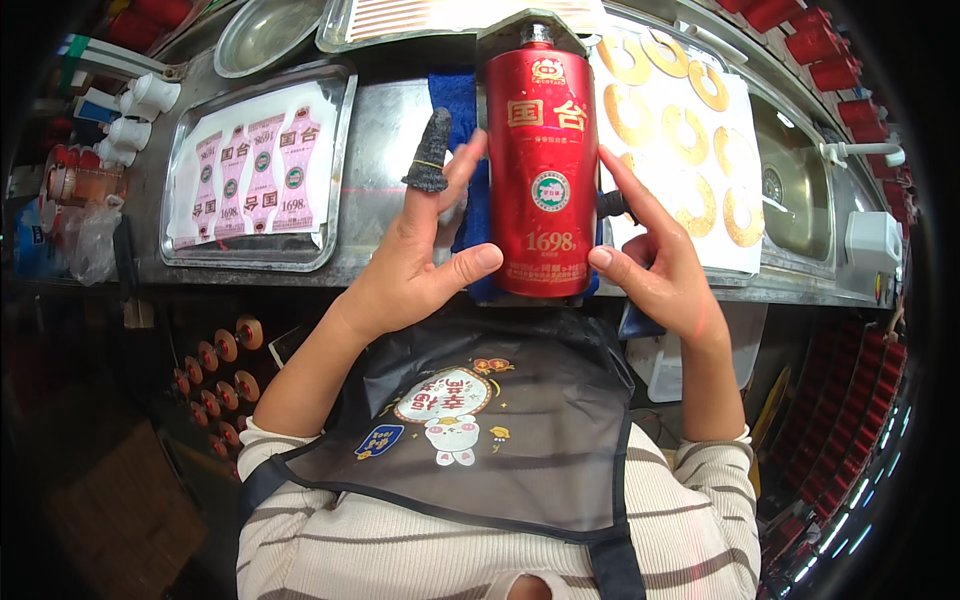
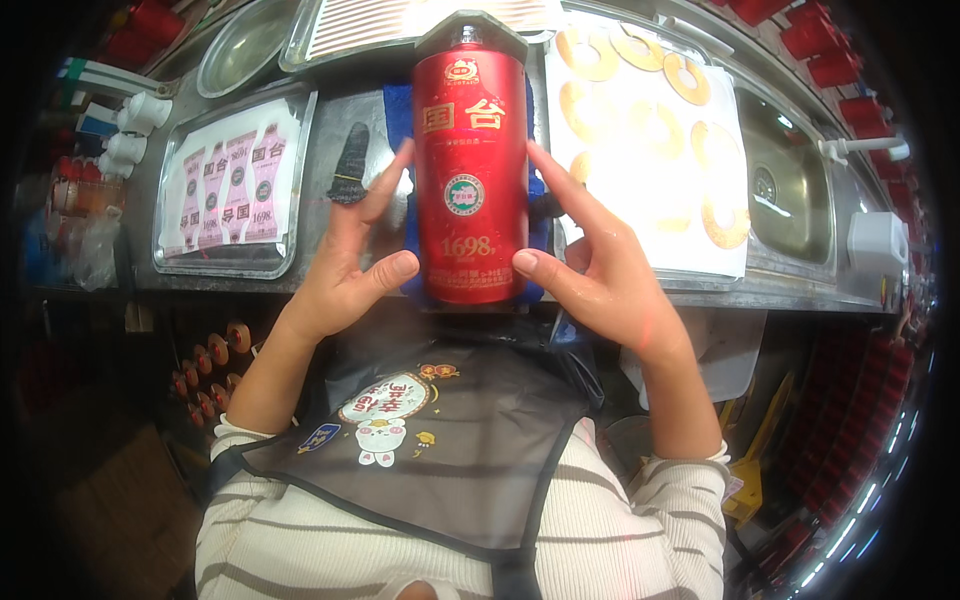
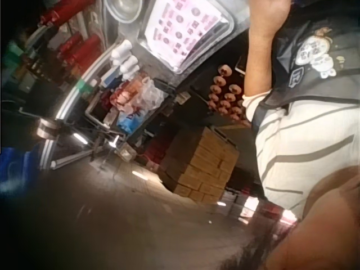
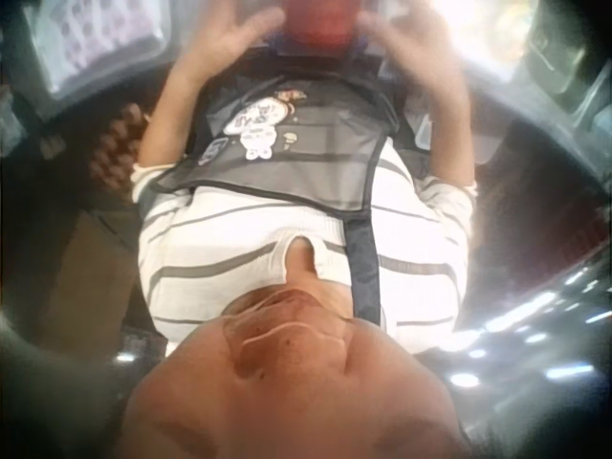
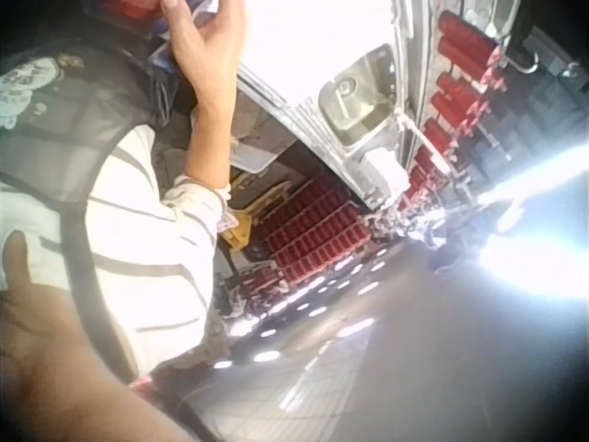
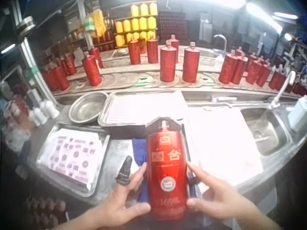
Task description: The person applies circular gold labels to the top rims of red cylindrical cans, then smooths the labels and wipes the can bodies with a blue cloth. The person handles the cans one at a time, rotating them to ensure the labels adhere properly.
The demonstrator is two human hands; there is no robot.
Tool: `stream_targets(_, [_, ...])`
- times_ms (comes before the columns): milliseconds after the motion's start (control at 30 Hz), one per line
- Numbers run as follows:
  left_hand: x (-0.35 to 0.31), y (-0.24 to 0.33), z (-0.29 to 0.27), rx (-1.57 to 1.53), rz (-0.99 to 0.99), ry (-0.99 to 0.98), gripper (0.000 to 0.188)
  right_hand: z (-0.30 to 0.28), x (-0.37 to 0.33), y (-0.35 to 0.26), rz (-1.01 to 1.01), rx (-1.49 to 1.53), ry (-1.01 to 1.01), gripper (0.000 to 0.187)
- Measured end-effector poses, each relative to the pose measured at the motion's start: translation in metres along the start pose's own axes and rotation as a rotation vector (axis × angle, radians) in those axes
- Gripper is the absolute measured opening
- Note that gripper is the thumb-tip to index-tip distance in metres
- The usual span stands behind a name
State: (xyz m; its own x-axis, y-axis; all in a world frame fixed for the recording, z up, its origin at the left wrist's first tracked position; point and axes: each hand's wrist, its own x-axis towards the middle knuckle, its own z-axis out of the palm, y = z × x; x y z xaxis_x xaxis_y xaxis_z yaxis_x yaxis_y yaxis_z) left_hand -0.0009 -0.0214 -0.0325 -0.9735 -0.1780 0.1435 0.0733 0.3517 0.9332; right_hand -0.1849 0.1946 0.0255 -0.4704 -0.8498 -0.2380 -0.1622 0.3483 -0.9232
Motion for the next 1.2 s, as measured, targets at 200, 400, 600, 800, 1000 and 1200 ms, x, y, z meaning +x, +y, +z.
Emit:
stream_targets(200, [-0.002,-0.003,0.027,-0.328,-0.039,0.099,0.104,0.019,-0.008,0.017,0.036,0.182,0.058,0.083])
stream_targets(400, [-0.001,-0.005,0.026,-0.24,-0.048,0.093,0.105,0.019,-0.009,0.017,0.056,0.134,0.049,0.09])
stream_targets(600, [-0.005,-0.01,0.027,-0.229,-0.032,0.091,0.102,0.021,-0.008,0.019,0.034,0.154,0.041,0.089])
stream_targets(800, [0.0,0.004,0.028,-0.794,-0.167,0.194,0.099,0.017,-0.007,0.021,0.053,0.306,0.027,0.079])
stream_targets(1000, [-0.003,-0.01,0.035,-0.418,-0.047,0.115,0.104,0.026,-0.01,0.02,0.026,0.245,0.082,0.081])
stream_targets(1200, [0.001,-0.003,0.034,-0.528,-0.088,0.096,0.105,0.018,-0.01,0.014,0.079,0.154,0.048,0.092])
